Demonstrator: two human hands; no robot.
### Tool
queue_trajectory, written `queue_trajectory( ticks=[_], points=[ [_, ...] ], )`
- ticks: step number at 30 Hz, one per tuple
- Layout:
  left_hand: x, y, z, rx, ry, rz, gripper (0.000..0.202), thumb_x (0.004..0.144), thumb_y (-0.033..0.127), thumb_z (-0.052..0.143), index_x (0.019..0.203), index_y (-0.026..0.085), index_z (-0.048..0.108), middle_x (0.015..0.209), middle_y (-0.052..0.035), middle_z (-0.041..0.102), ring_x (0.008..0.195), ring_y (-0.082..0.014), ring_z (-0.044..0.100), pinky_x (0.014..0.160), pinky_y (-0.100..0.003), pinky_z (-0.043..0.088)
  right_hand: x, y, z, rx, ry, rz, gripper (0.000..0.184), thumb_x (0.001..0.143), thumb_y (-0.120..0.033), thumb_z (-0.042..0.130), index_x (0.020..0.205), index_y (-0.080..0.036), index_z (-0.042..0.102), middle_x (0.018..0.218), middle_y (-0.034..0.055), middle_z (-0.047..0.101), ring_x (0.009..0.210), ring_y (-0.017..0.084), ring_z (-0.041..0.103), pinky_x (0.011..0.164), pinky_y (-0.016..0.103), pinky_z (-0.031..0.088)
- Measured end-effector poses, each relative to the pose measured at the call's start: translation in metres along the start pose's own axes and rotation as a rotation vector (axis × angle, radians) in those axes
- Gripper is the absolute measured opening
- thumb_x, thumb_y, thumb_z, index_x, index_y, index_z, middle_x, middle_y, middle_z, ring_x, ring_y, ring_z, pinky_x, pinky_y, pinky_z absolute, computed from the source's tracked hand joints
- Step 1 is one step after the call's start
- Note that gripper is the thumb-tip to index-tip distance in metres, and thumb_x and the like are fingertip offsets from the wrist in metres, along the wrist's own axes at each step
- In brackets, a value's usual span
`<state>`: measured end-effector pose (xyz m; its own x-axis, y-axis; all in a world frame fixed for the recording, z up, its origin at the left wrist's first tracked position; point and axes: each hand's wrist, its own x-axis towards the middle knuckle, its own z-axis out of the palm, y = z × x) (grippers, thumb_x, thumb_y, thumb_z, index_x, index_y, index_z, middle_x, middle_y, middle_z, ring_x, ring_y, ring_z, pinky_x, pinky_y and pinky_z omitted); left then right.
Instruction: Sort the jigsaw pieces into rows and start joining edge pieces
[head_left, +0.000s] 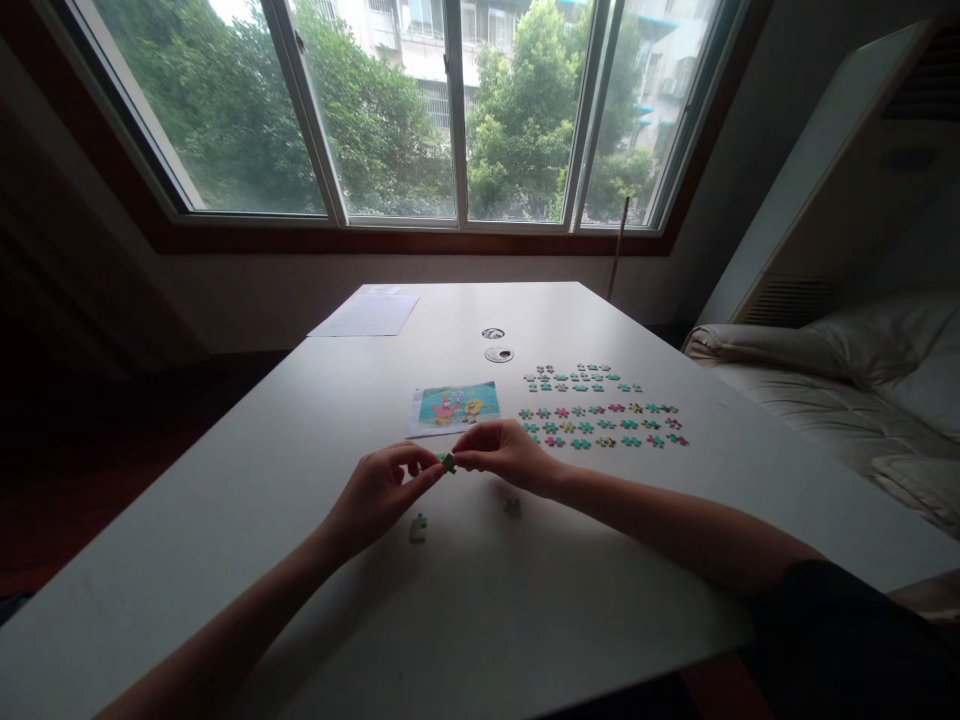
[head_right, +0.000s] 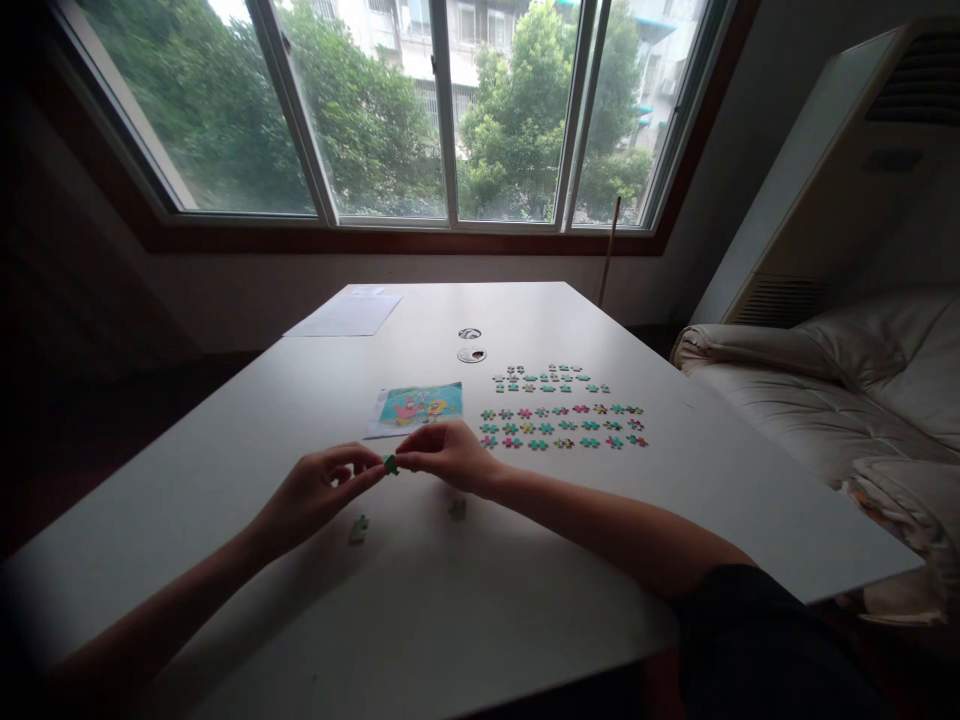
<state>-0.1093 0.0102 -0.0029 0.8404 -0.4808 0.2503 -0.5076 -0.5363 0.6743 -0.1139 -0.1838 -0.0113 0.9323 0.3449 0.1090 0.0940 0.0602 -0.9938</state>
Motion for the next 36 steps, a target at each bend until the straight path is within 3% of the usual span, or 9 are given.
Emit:
queue_trajectory(
  ticks=[7, 12, 19, 22, 25, 27, 31, 36],
  points=[
    [0.002, 0.001, -0.003, -0.245, -0.066, -0.066, 0.025, 0.078, 0.037, 0.053, 0.078, 0.014, 0.063, 0.073, -0.0031, 0.064, 0.068, -0.0153, 0.056, 0.06, -0.024, 0.044, 0.0, 0.0, 0.0, -0.169, -0.015, -0.102, 0.025, 0.067, -0.034, 0.066, 0.08, -0.013, 0.065, 0.071, 0.0039, 0.065, 0.065, 0.01, 0.058, 0.062, 0.024, 0.047],
    [0.002, -0.001, -0.006, -0.244, -0.06, -0.078, 0.026, 0.078, 0.038, 0.052, 0.074, 0.014, 0.062, 0.07, -0.0025, 0.063, 0.066, -0.0154, 0.056, 0.06, -0.025, 0.044, -0.002, -0.004, -0.004, -0.628, 0.032, -0.384, 0.017, 0.076, -0.03, 0.059, 0.081, -0.015, 0.065, 0.073, 0.0033, 0.062, 0.062, 0.008, 0.055, 0.06, 0.022, 0.046],
    [0.003, -0.005, -0.003, -0.231, -0.088, -0.079, 0.026, 0.078, 0.038, 0.052, 0.075, 0.014, 0.062, 0.071, -0.0013, 0.063, 0.066, -0.0144, 0.056, 0.061, -0.024, 0.044, -0.002, -0.002, -0.01, -0.892, -0.038, -0.691, 0.016, 0.082, -0.028, 0.051, 0.082, -0.018, 0.064, 0.076, 0.004, 0.06, 0.073, 0.011, 0.053, 0.069, 0.024, 0.043],
    [0.005, -0.013, -0.003, -0.166, -0.05, -0.036, 0.028, 0.08, 0.039, 0.05, 0.081, 0.014, 0.063, 0.075, -0.0033, 0.064, 0.066, -0.0142, 0.056, 0.059, -0.024, 0.044, -0.001, -0.002, -0.014, -0.938, 0.032, -0.705, 0.016, 0.083, -0.027, 0.051, 0.082, -0.018, 0.063, 0.076, 0.004, 0.059, 0.073, 0.011, 0.052, 0.07, 0.025, 0.043],
    [0.006, -0.028, -0.006, 0.075, 0.034, 0.04, 0.028, 0.081, 0.038, 0.048, 0.089, 0.015, 0.063, 0.076, -0.0041, 0.063, 0.06, -0.0134, 0.053, 0.054, -0.024, 0.043, 0.001, 0.001, -0.018, -0.94, 0.114, -0.671, 0.014, 0.081, -0.026, 0.053, 0.079, -0.017, 0.064, 0.075, 0.0036, 0.059, 0.071, 0.011, 0.052, 0.069, 0.025, 0.042],
    [0.006, -0.038, -0.009, 0.213, 0.062, 0.121, 0.025, 0.081, 0.034, 0.048, 0.09, 0.017, 0.064, 0.082, -0.0053, 0.063, 0.066, -0.015, 0.054, 0.06, -0.026, 0.044, 0.004, 0.007, -0.02, -0.946, 0.139, -0.625, 0.012, 0.079, -0.025, 0.055, 0.077, -0.017, 0.064, 0.074, 0.0029, 0.059, 0.069, 0.01, 0.052, 0.069, 0.024, 0.041],
    [0.006, -0.049, -0.009, 0.331, 0.013, 0.234, 0.022, 0.082, 0.028, 0.048, 0.092, 0.02, 0.065, 0.091, -0.0066, 0.063, 0.084, -0.02, 0.053, 0.073, -0.033, 0.045, 0.009, 0.018, -0.021, -0.979, 0.123, -0.513, 0.009, 0.075, -0.024, 0.06, 0.072, -0.017, 0.064, 0.071, 0.0017, 0.059, 0.068, 0.01, 0.051, 0.068, 0.023, 0.039],
    [0.006, -0.045, -0.006, 0.351, -0.024, 0.312, 0.021, 0.082, 0.026, 0.047, 0.092, 0.021, 0.065, 0.09, -0.0062, 0.063, 0.084, -0.0193, 0.053, 0.074, -0.033, 0.045, 0.013, 0.025, -0.019, -1.0, 0.083, -0.407, 0.009, 0.073, -0.024, 0.061, 0.07, -0.017, 0.065, 0.07, 0.0012, 0.06, 0.067, 0.01, 0.051, 0.067, 0.023, 0.037]
  ],
)
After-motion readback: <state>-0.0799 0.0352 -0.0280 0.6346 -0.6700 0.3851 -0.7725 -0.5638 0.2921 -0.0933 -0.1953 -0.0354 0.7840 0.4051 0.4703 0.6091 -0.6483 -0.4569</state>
